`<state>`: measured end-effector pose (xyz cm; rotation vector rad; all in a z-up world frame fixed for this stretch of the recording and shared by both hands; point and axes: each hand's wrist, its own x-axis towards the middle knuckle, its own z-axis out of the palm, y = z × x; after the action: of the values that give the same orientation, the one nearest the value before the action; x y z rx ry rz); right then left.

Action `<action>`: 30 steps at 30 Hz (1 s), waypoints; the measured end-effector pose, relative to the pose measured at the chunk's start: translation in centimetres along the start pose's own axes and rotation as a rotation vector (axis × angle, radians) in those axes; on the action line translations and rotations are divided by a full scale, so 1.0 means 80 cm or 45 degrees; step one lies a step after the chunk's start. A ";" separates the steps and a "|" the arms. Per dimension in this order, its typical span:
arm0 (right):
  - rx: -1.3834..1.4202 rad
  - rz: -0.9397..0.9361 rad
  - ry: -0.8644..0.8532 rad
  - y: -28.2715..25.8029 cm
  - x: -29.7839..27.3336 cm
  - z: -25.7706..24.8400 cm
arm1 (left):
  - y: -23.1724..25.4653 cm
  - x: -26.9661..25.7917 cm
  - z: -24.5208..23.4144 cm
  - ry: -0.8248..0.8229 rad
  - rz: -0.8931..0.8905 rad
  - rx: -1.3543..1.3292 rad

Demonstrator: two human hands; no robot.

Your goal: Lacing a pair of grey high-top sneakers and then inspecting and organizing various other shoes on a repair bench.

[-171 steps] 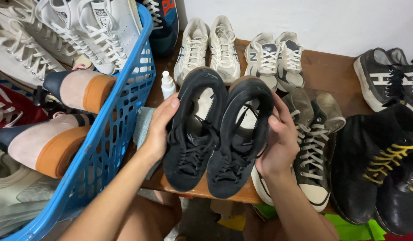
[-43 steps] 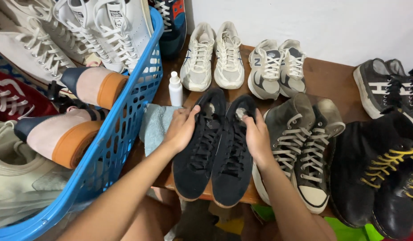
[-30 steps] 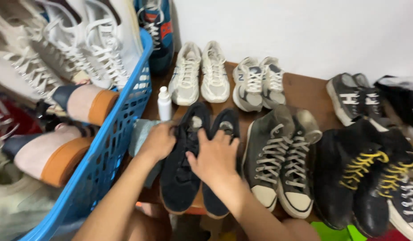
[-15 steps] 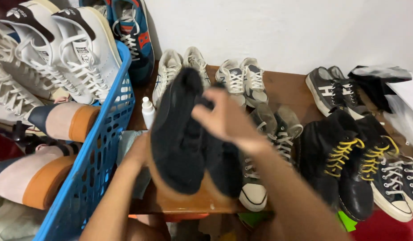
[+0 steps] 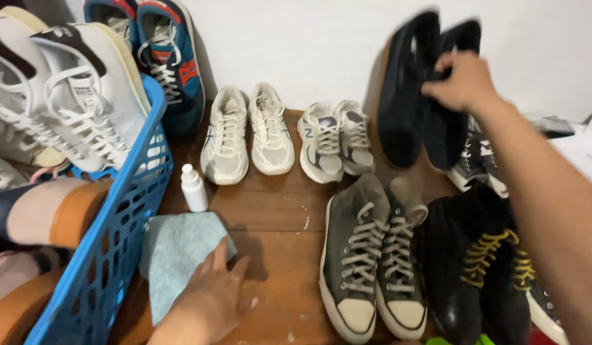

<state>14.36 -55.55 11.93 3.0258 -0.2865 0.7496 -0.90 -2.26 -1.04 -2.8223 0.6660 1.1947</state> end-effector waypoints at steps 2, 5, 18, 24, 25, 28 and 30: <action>-0.060 0.048 -0.087 0.037 0.002 0.034 | 0.001 0.009 -0.003 -0.032 -0.064 -0.008; -0.172 0.157 -0.262 0.055 -0.010 0.072 | -0.002 0.029 0.011 0.015 -0.120 0.078; -0.110 0.397 -0.681 0.064 -0.033 0.173 | 0.035 0.142 0.134 1.699 -0.379 0.244; -0.064 0.476 -0.755 0.039 -0.033 0.171 | 0.041 0.155 0.126 1.864 -0.523 0.143; -0.078 0.502 -0.802 0.035 -0.031 0.170 | 0.042 0.154 0.124 1.895 -0.542 0.121; -0.489 0.355 -0.971 0.015 0.000 0.174 | 0.051 0.165 0.126 1.970 -0.437 0.116; -0.257 0.222 -0.863 -0.041 0.009 0.140 | 0.060 0.179 0.132 2.030 -0.409 0.081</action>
<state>20.73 -53.03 2.45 2.9674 -0.5893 -0.3207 -1.11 -10.30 -17.58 -3.0237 0.0969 -1.2679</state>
